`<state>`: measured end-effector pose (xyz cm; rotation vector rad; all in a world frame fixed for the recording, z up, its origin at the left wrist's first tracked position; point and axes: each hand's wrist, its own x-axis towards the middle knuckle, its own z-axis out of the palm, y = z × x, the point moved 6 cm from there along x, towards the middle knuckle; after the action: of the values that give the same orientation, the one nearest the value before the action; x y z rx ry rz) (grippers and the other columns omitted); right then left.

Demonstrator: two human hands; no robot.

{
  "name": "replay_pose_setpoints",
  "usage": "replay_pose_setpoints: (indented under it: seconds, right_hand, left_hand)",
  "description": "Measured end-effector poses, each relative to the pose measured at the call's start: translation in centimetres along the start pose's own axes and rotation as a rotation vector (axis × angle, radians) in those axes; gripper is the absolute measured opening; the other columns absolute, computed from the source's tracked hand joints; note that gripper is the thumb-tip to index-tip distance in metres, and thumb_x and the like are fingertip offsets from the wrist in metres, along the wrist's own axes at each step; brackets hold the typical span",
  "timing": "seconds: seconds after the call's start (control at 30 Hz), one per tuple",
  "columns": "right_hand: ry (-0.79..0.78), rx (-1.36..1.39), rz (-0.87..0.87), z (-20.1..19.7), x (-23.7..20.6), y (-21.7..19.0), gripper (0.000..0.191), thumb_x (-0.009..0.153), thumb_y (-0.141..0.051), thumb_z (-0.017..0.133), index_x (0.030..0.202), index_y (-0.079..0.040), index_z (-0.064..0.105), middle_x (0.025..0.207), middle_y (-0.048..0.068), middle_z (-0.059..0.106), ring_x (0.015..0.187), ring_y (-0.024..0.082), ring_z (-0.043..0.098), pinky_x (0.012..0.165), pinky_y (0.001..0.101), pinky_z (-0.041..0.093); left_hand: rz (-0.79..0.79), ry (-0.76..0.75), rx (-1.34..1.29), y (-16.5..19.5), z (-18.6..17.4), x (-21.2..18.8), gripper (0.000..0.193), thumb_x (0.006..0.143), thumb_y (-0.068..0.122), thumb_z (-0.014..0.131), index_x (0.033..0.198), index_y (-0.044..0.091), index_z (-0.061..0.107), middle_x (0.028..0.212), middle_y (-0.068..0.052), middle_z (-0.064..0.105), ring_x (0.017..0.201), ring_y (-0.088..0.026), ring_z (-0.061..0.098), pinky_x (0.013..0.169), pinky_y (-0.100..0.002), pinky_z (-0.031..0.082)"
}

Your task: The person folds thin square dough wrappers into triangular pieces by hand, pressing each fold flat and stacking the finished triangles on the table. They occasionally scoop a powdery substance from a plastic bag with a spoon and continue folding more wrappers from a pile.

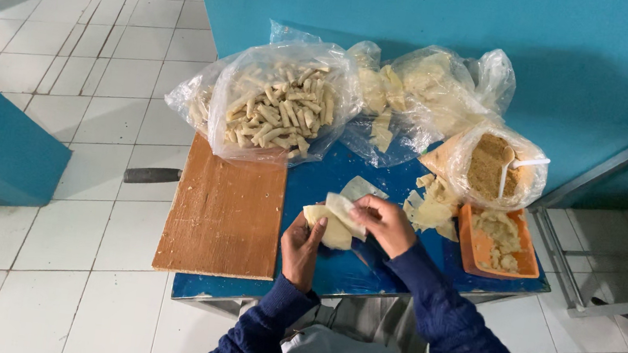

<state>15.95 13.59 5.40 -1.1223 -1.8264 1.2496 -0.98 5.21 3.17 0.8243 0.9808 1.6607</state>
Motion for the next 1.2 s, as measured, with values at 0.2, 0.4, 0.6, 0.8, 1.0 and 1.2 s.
replay_pose_setpoints:
  seconds: [0.2, 0.4, 0.6, 0.8, 1.0, 1.2]
  right_hand:
    - [0.383, 0.089, -0.222, -5.8, 2.4, 0.7, 0.014, 0.102, -0.016, 0.069, 0.108, -0.004, 0.070, 0.094, 0.001, 0.074, 0.085, 0.008, 0.067, 0.074, 0.0243, 0.053]
    - [0.360, -0.716, -0.588, -0.7, 0.1, -2.5, 0.011, 0.092, -0.009, 0.069, 0.102, -0.010, 0.071, 0.109, 0.005, 0.077, 0.098, 0.027, 0.072, 0.083, 0.0374, 0.057]
    - [0.324, -0.835, -0.600, 0.0, -1.0, -1.9, 0.016, 0.094, -0.007, 0.067, 0.109, -0.006, 0.072, 0.111, 0.008, 0.074, 0.102, 0.029, 0.069, 0.087, 0.0389, 0.056]
    - [0.260, -0.734, -0.586, -0.3, -0.8, -2.8, 0.013, 0.088, -0.013, 0.075, 0.099, -0.007, 0.072, 0.113, 0.009, 0.073, 0.104, 0.031, 0.068, 0.090, 0.0397, 0.053]
    - [0.243, -0.410, -0.490, 0.1, -2.7, -6.9, 0.016, 0.086, -0.013, 0.077, 0.102, -0.011, 0.074, 0.108, 0.008, 0.071, 0.105, 0.029, 0.070, 0.087, 0.0377, 0.056]
    - [0.267, -0.538, -0.533, 3.9, -3.8, -9.1, 0.018, 0.083, -0.008, 0.078, 0.099, -0.005, 0.070, 0.102, 0.009, 0.070, 0.098, 0.031, 0.069, 0.081, 0.0388, 0.056]
  left_hand:
    - [0.008, 0.023, 0.028, 1.0, -0.1, -0.3, 0.041, 0.104, 0.022, 0.059, 0.135, -0.005, 0.062, 0.109, -0.009, 0.073, 0.094, -0.011, 0.064, 0.081, -0.025, 0.053]
    - [0.009, 0.026, 0.014, 1.3, -0.2, -0.4, 0.043, 0.104, 0.023, 0.059, 0.136, -0.005, 0.060, 0.111, -0.009, 0.072, 0.097, -0.011, 0.064, 0.085, -0.026, 0.053]
    - [0.001, 0.024, 0.008, 1.2, -0.2, -0.4, 0.043, 0.104, 0.024, 0.058, 0.137, -0.004, 0.059, 0.114, -0.009, 0.072, 0.099, -0.012, 0.065, 0.088, -0.026, 0.053]
    - [-0.003, 0.014, -0.025, 1.0, -0.2, -0.3, 0.045, 0.104, 0.025, 0.058, 0.139, -0.005, 0.057, 0.117, -0.010, 0.071, 0.102, -0.013, 0.065, 0.089, -0.027, 0.053]
    - [-0.046, -0.038, -0.107, 0.4, 0.0, -0.2, 0.052, 0.108, 0.032, 0.048, 0.145, -0.005, 0.052, 0.123, -0.011, 0.069, 0.106, -0.014, 0.065, 0.092, -0.028, 0.052]
    - [-0.074, -0.099, -0.174, 0.2, 0.2, -0.4, 0.057, 0.109, 0.036, 0.041, 0.149, -0.004, 0.047, 0.134, -0.012, 0.063, 0.116, -0.015, 0.062, 0.099, -0.029, 0.050]
